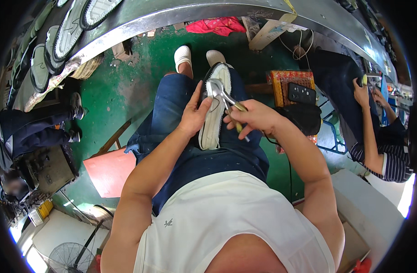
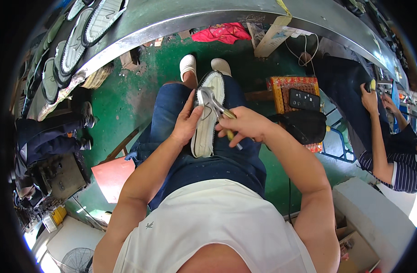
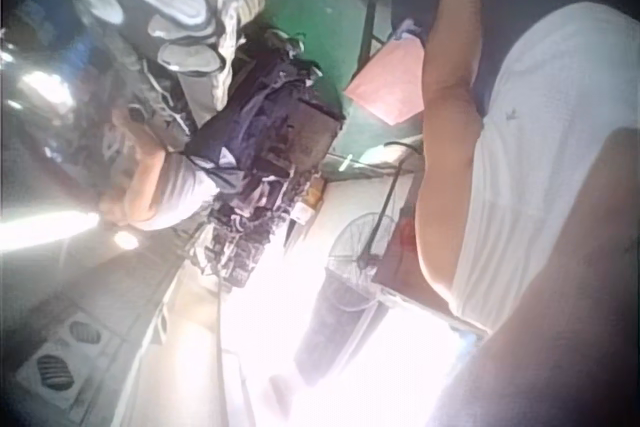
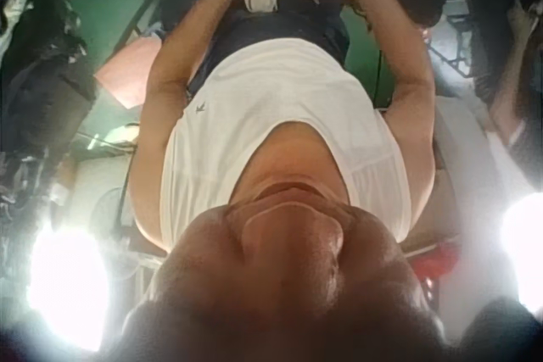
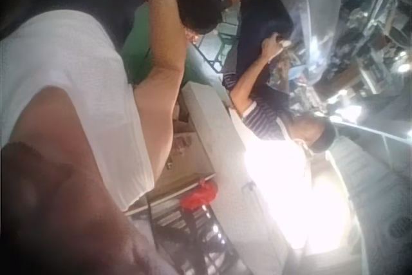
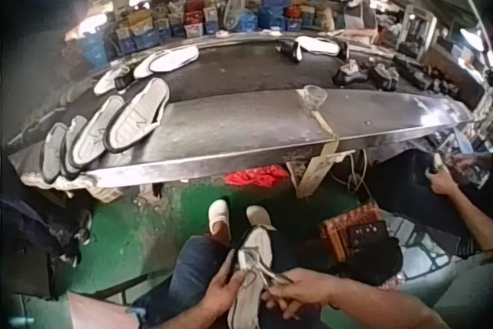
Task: Performing manual assembly and finishing operations on shoes at an industrial production line.
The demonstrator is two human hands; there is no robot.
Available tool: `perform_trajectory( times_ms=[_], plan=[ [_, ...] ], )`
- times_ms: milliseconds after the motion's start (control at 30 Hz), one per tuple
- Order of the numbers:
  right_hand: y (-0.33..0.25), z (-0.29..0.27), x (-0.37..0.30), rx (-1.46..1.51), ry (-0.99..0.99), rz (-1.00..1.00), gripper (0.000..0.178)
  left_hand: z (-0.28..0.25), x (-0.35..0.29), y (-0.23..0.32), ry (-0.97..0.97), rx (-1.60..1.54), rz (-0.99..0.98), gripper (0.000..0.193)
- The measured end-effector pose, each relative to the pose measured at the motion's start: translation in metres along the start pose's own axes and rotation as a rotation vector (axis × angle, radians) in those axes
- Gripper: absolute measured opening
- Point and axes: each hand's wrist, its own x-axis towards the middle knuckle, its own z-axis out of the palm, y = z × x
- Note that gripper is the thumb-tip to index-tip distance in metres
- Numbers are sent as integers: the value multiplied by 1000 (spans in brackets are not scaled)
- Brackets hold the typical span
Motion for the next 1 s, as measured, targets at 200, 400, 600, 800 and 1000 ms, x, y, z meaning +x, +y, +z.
perform_trajectory(
  times_ms=[200, 400, 600, 800, 1000],
  plan=[
    [29, 48, 23, 451, 98, -70, 25, -9, 0, -8, 35, 434, 186, 63],
    [62, 52, 29, 896, -71, -108, 24, -15, 7, -1, -93, 688, 459, 54],
    [44, -22, -16, 659, -276, -35, 47, 0, 3, 5, -79, 711, 455, 43],
    [3, -64, -26, 114, -181, 53, 35, -1, 6, 6, -60, 693, 475, 41],
    [3, -37, 10, 8, 215, -283, 38, -4, 6, 8, -106, 742, 383, 37]
  ],
)
